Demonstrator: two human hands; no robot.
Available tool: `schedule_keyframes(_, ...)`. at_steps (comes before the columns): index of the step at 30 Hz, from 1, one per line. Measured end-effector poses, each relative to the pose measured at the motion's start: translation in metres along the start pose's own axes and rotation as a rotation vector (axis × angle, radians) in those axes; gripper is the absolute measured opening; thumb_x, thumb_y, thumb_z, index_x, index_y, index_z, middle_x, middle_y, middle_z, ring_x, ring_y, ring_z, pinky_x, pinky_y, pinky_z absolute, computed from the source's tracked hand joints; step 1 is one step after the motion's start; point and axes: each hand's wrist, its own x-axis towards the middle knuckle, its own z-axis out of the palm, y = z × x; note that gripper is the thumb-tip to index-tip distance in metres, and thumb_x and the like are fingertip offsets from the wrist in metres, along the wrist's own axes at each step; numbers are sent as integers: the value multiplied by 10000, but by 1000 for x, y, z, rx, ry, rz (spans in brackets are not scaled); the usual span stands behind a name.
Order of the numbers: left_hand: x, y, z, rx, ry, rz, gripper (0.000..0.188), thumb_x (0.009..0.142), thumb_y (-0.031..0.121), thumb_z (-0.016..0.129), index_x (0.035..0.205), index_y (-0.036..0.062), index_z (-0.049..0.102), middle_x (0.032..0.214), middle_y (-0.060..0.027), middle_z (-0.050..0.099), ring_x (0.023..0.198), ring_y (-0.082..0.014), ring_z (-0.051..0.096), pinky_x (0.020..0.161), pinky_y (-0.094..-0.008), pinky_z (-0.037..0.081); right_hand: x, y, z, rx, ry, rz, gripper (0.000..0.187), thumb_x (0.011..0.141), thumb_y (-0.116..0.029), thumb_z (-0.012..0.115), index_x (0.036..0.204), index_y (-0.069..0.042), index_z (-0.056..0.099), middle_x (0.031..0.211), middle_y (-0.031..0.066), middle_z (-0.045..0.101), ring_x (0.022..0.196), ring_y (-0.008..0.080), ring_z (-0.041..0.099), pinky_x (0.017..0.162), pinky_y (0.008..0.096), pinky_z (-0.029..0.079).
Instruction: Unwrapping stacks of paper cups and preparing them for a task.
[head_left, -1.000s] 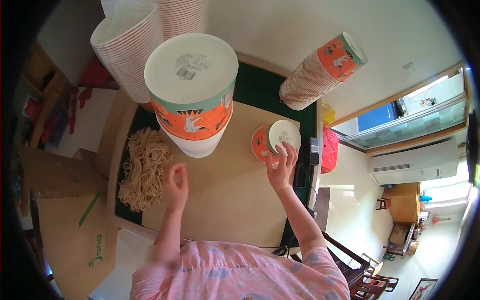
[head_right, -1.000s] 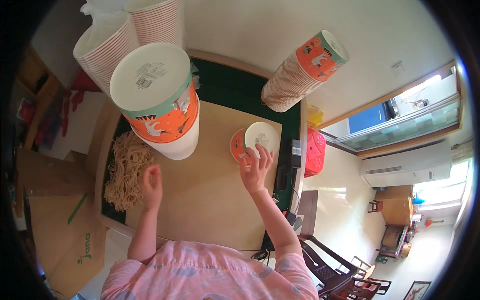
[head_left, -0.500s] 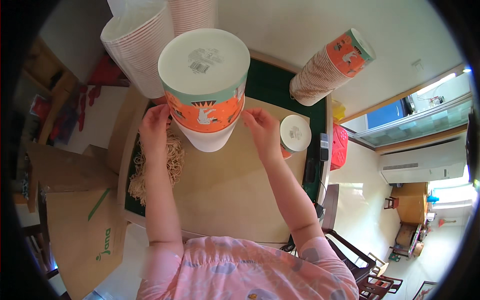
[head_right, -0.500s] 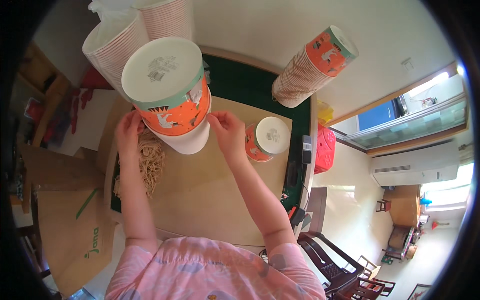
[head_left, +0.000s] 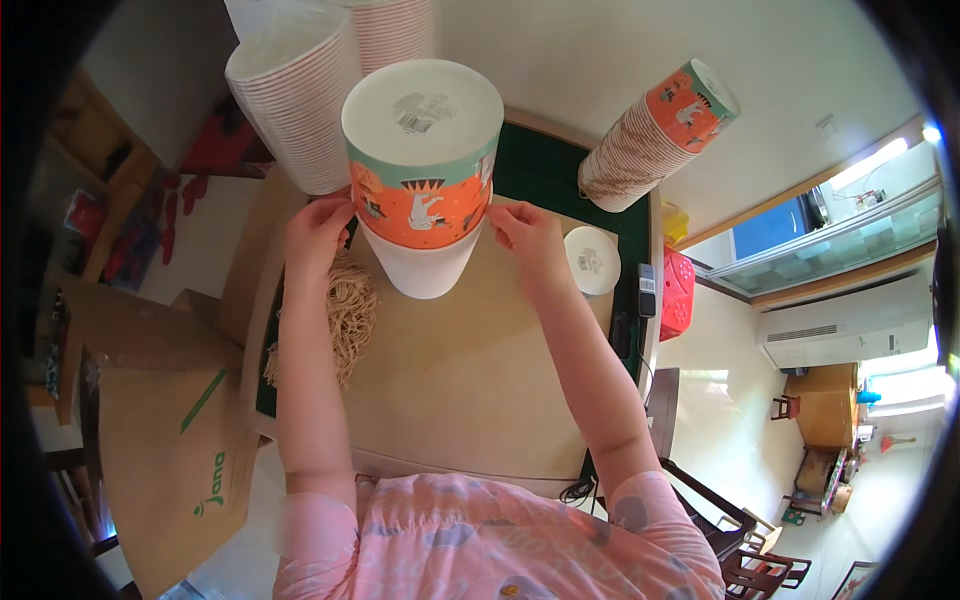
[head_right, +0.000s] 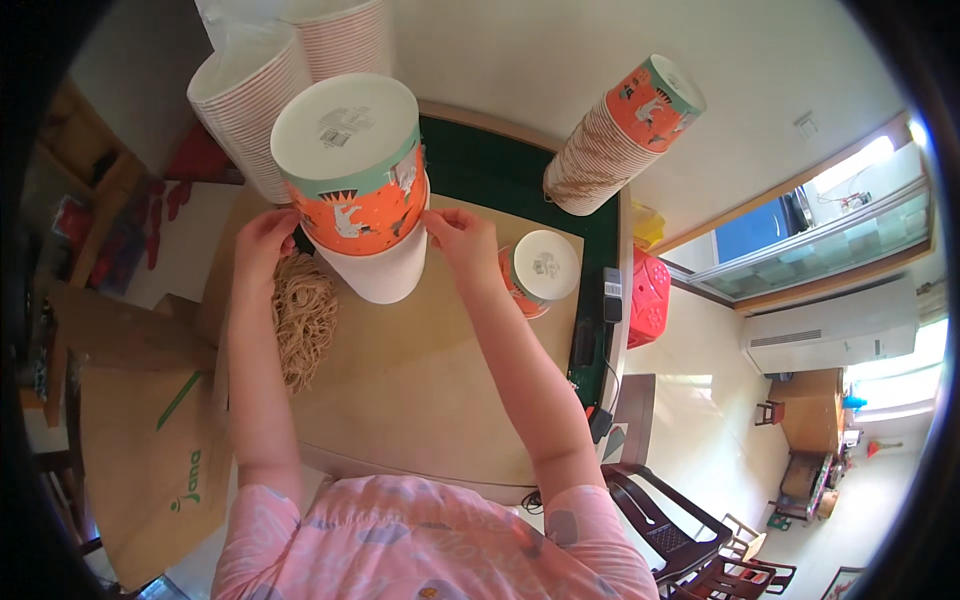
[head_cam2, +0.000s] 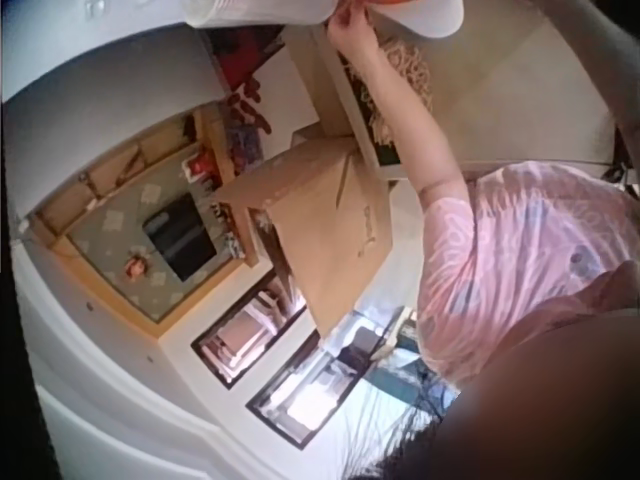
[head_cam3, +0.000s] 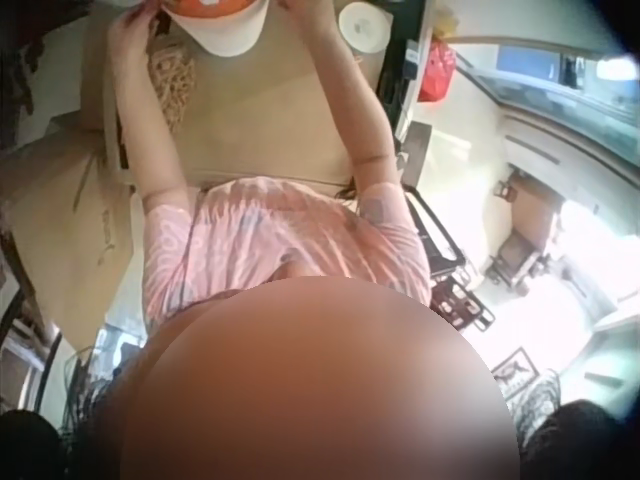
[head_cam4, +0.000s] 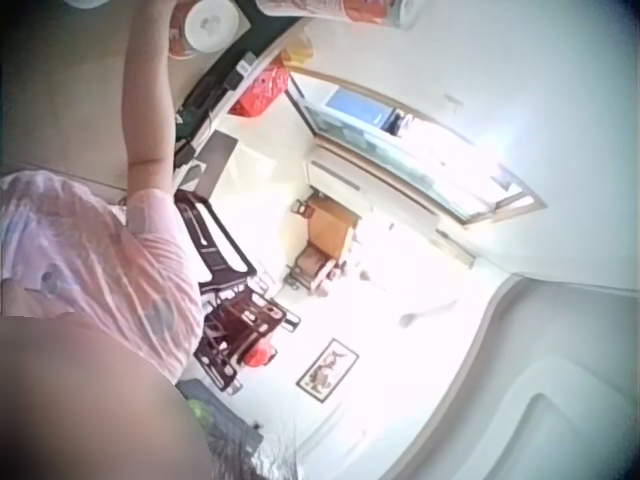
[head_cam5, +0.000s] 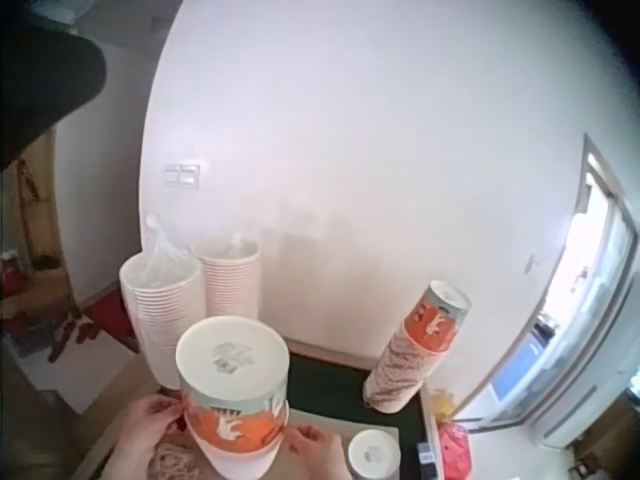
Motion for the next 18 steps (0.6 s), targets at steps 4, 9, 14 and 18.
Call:
schedule_keyframes(4,-3,9,-2,-29,23,5,180,807,185,653,879,22,638,709,11,592,590,-59,501,540,-211,408,-6,-11,1,53,-70,-16,136,838,-162,632,832,-26,628,708,-20,544,631,72,473,616,209,388)
schedule_keyframes(9,-10,37,-1,-47,-2,23,167,821,184,619,883,30,633,713,5,605,609,-65,543,549,-211,429,0,-20,-4,85,-117,1,130,847,-169,630,856,-39,623,726,-14,563,631,75,488,607,218,394)
schedule_keyframes(14,-11,44,-3,-64,-27,-4,146,832,155,591,890,26,627,717,-3,611,603,-77,561,550,-215,443,-2,-33,-4,155,-193,46,129,857,-167,621,878,-40,620,747,-7,575,639,70,497,620,222,407)
schedule_keyframes(18,-21,70,-5,-138,-39,92,151,832,155,596,890,19,620,710,-6,606,598,-80,559,555,-225,453,-16,-61,-1,220,-192,-50,132,854,-153,616,880,-23,621,772,1,587,664,70,497,644,215,410)
